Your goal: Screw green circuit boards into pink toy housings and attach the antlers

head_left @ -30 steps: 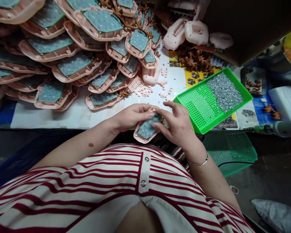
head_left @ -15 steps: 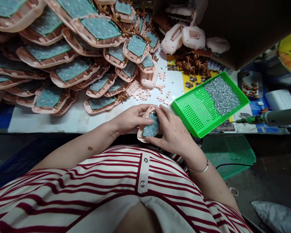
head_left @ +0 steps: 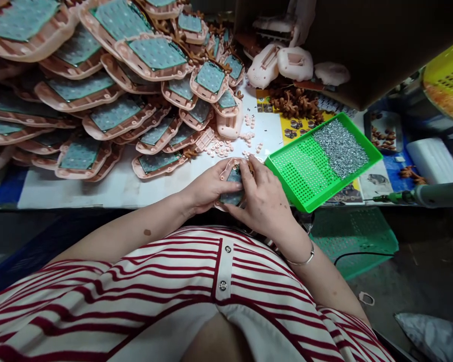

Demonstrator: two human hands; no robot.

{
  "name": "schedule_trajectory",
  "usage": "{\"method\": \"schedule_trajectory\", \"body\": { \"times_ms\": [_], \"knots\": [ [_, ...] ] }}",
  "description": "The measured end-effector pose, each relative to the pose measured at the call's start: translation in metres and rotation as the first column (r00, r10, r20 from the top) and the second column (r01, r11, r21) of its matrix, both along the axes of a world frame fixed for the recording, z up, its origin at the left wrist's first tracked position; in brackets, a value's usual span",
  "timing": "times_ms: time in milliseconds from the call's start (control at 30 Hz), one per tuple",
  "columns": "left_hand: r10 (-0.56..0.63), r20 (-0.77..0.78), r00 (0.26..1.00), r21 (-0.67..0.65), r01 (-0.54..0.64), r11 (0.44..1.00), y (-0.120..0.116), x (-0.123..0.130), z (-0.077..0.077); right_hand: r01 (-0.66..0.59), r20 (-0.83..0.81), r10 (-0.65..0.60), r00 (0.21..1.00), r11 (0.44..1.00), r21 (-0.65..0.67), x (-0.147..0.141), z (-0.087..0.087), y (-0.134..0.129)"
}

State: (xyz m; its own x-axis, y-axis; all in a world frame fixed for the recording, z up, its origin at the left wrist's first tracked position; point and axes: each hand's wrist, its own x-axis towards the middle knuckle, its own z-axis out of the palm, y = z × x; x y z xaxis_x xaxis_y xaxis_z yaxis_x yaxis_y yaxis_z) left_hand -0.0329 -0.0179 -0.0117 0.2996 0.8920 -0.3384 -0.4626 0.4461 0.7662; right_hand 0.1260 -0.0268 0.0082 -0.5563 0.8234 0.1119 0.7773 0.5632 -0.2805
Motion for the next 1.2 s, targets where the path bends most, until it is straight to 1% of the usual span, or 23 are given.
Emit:
{"method": "schedule_trajectory", "body": {
  "times_ms": [67,200,267,367,600,767,933,1200],
  "knots": [
    [0.006,-0.015,1.000,0.015,-0.005,1.000,0.002,0.002,-0.002,-0.032,-0.045,0.030,0.999,0.998,-0.053,0.005,-0.003,0.006],
    [-0.092,-0.012,0.996,0.012,0.092,0.996,0.006,-0.002,-0.003,-0.148,-0.171,0.119,0.978,0.975,-0.168,0.021,-0.009,0.022],
    [-0.117,0.002,0.993,0.012,0.117,0.993,0.008,-0.004,-0.003,-0.174,-0.222,0.128,0.967,0.964,-0.202,0.027,-0.010,0.026],
    [-0.104,0.011,0.995,-0.001,0.104,0.995,0.010,-0.006,-0.002,-0.190,-0.294,0.119,0.948,0.955,-0.228,0.032,-0.011,0.028],
    [-0.124,0.058,0.991,-0.018,0.125,0.992,0.012,-0.008,0.000,-0.227,-0.396,0.117,0.911,0.943,-0.244,0.035,-0.019,0.027],
    [-0.116,0.084,0.990,-0.027,0.119,0.993,0.013,-0.009,-0.002,-0.184,-0.452,0.076,0.889,0.963,-0.199,0.031,-0.027,0.028],
    [-0.104,0.051,0.993,-0.019,0.105,0.994,0.014,-0.008,-0.002,-0.165,-0.467,0.059,0.882,0.968,-0.189,0.029,-0.031,0.028],
    [-0.109,-0.027,0.994,0.031,0.110,0.993,0.012,-0.007,-0.002,-0.159,-0.475,0.051,0.879,0.969,-0.191,0.031,-0.036,0.027]
  ]
}}
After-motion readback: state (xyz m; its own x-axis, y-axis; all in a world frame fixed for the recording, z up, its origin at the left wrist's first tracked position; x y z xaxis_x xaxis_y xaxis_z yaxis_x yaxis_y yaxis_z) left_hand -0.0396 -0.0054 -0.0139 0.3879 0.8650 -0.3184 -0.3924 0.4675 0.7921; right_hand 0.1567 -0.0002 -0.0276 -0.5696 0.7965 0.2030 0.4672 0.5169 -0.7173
